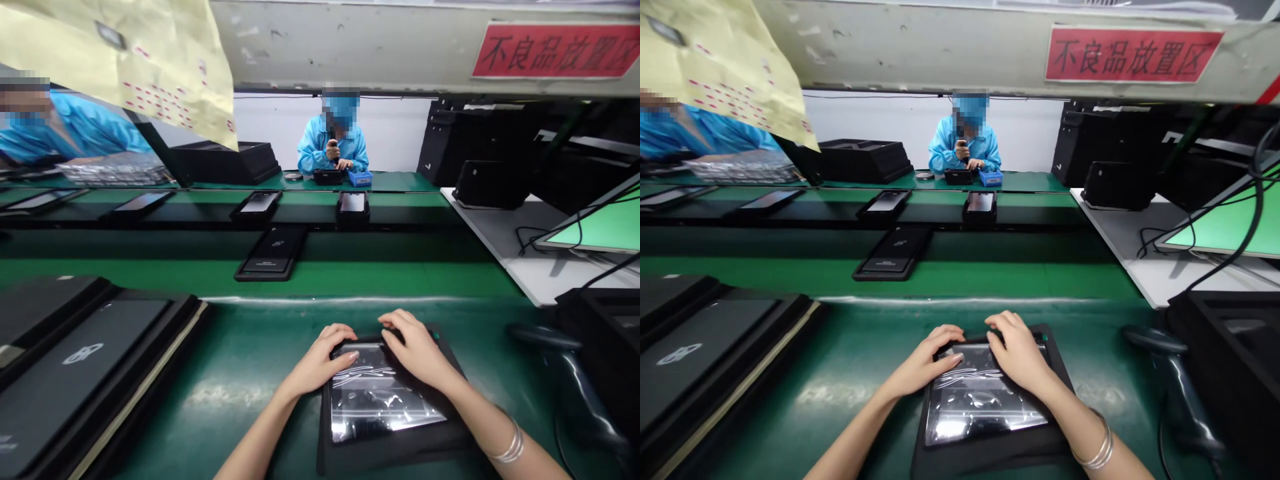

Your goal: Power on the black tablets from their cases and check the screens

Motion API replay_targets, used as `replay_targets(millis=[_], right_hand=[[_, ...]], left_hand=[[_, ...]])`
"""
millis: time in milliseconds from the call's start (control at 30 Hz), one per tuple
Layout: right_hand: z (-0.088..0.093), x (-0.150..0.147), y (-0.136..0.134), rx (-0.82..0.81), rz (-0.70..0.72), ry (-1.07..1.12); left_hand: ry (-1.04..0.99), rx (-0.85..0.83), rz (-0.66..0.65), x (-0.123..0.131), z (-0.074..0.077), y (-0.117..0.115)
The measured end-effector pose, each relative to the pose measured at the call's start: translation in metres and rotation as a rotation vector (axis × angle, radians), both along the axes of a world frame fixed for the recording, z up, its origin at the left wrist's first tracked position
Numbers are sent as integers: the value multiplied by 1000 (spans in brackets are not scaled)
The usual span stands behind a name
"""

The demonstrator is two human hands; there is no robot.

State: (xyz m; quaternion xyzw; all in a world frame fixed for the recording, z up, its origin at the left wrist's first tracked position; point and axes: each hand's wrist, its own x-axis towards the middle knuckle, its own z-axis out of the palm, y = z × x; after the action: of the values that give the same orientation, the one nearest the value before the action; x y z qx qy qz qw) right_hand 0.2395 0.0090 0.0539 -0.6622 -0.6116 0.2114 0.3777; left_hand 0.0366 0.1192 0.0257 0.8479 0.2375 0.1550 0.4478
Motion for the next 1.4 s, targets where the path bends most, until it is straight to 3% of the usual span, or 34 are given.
replay_targets(millis=[133, 233, 367, 467, 600, 767, 933, 1067, 1233, 1333, 1400], right_hand=[[6, 31, -34, -22, -234, 140], [1, 46, -73, -143, -347, 222], [-16, 45, -116, -356, -386, 316], [-25, 37, -131, -447, -394, 354], [-23, 33, -132, -466, -425, 283], [-15, 24, -119, -365, -541, 90], [-21, 13, -111, -278, -629, 151], [-23, 8, -110, -188, -685, 340], [-9, -7, -104, -128, -602, 768], [-4, -6, -106, -91, -619, 1158], [-7, 1, -112, -57, -682, 1292]], left_hand=[[12, -6, 66, 1, 0, -3], [-10, -3, 177, 2, -3, -8], [-35, -14, 234, 4, -6, -9], [-43, -16, 245, 5, -6, -7], [-52, 14, 295, 3, -6, -10], [-61, 84, 491, -1, -14, -25], [-96, 73, 554, 1, -19, -36], [-126, 40, 534, 3, -20, -37], [-168, -34, 512, 1, -18, -31], [-207, -106, 575, -5, -6, -33], [-236, -194, 609, -13, 8, -43]])
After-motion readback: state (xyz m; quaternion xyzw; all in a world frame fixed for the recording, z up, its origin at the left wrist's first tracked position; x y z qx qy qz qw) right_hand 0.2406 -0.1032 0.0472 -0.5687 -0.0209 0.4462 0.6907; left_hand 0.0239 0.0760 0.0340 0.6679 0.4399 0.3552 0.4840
